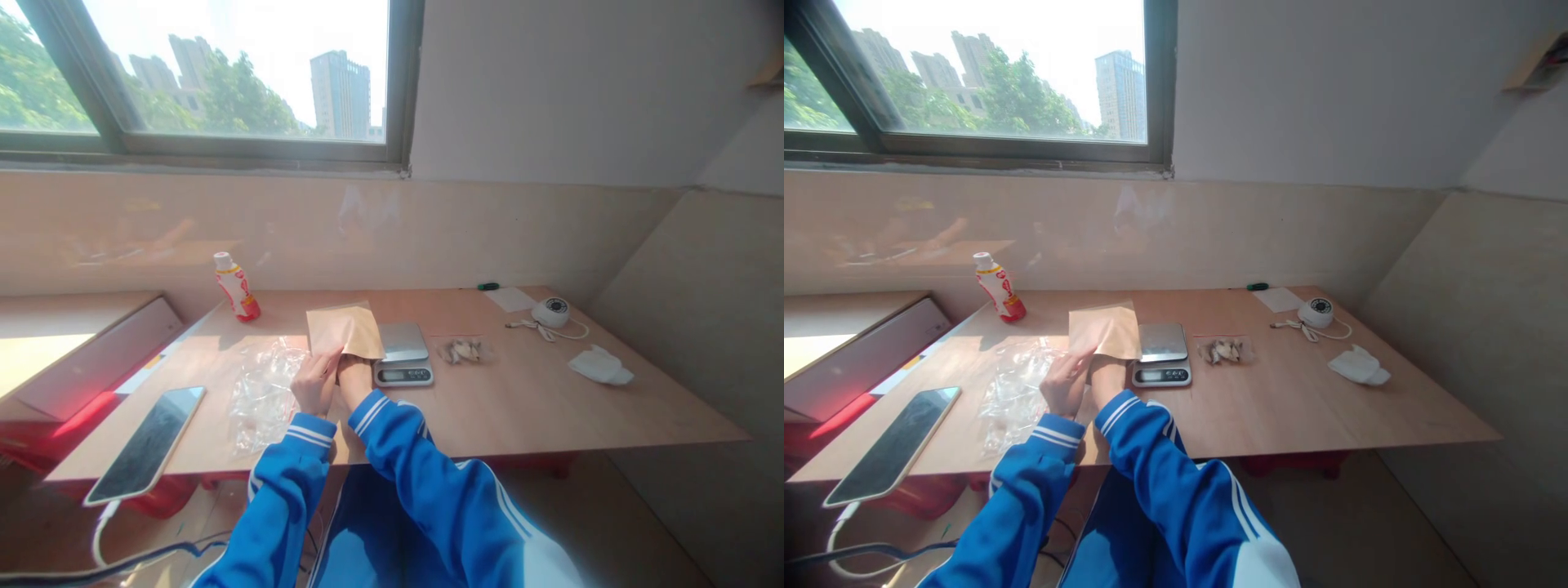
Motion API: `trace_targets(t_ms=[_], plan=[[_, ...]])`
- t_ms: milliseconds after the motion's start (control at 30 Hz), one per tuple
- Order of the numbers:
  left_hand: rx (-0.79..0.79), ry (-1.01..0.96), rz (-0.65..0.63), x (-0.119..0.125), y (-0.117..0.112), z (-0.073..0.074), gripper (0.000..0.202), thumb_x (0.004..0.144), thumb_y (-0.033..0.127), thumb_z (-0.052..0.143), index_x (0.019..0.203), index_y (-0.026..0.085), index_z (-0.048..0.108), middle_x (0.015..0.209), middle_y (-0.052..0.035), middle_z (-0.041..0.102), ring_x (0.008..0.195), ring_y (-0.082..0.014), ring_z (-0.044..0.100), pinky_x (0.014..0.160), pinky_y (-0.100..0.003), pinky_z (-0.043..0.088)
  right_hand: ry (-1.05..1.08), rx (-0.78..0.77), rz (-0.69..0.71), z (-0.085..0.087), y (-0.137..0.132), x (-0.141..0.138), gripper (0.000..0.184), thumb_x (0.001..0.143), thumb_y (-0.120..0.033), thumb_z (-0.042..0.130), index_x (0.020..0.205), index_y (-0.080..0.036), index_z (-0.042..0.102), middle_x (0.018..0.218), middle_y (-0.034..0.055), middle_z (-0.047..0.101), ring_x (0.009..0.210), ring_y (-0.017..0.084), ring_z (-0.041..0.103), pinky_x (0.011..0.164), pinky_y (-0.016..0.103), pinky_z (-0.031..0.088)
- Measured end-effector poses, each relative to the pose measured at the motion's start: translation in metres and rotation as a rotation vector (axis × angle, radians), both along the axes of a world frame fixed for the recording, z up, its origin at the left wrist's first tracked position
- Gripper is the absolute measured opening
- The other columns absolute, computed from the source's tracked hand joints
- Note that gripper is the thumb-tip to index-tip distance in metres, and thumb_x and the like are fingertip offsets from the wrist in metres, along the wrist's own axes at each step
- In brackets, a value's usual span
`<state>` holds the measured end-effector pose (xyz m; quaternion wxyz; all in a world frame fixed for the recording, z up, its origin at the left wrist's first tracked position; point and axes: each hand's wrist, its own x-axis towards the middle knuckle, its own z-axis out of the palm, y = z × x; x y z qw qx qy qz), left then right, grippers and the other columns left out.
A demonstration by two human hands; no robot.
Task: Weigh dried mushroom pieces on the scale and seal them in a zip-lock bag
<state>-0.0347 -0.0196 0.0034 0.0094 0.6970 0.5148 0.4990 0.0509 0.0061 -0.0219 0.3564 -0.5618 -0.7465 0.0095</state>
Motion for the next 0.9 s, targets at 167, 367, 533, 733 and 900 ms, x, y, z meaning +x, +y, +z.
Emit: trace_targets(t_ms=[167,367,533,733,900], plan=[[0.018,-0.014,-0.024,0.0,0.005,0.0,0.028,0.089,0.036,0.049,0.104,0.029,0.071,0.082,-0.005,0.069,0.075,-0.0193,0.057,0.07,-0.027,0.04,-0.165,-0.097,-0.069,0.014,-0.02,0.014,0.023,0.086,-0.008,0.047,0.099,-0.007,0.066,0.093,0.0182,0.068,0.085,0.032,0.061,0.076,0.046,0.045],[0.038,-0.041,-0.079,0.002,0.011,-0.001,0.03,0.089,0.038,0.049,0.106,0.027,0.07,0.085,-0.005,0.069,0.074,-0.0185,0.054,0.072,-0.028,0.043,-0.289,0.0,0.012,0.027,-0.037,0.033,0.022,0.092,-0.018,0.046,0.106,-0.015,0.062,0.105,0.0127,0.064,0.1,0.027,0.055,0.089,0.041,0.042],[0.033,-0.105,-0.146,0.006,0.018,0.006,0.028,0.087,0.039,0.053,0.103,0.026,0.071,0.079,-0.004,0.064,0.072,-0.0172,0.052,0.067,-0.027,0.044,-0.152,0.091,0.092,0.026,-0.043,0.045,0.027,0.095,-0.016,0.04,0.109,-0.013,0.063,0.105,0.0114,0.063,0.1,0.023,0.054,0.091,0.035,0.042],[0.069,-0.161,-0.134,0.009,0.025,0.008,0.024,0.085,0.037,0.056,0.099,0.026,0.072,0.076,-0.0021,0.063,0.07,-0.0151,0.052,0.065,-0.025,0.045,0.079,0.256,0.091,0.023,-0.051,0.057,0.032,0.094,-0.016,0.043,0.119,-0.023,0.061,0.111,0.0066,0.063,0.106,0.02,0.056,0.094,0.034,0.046],[0.104,-0.202,-0.099,0.007,0.033,0.002,0.022,0.084,0.034,0.058,0.097,0.026,0.073,0.077,-0.0019,0.063,0.072,-0.0141,0.053,0.063,-0.024,0.045,0.144,0.404,0.08,0.026,-0.056,0.083,0.034,0.092,-0.012,0.044,0.118,-0.026,0.061,0.106,0.0055,0.064,0.099,0.018,0.059,0.09,0.033,0.049]])
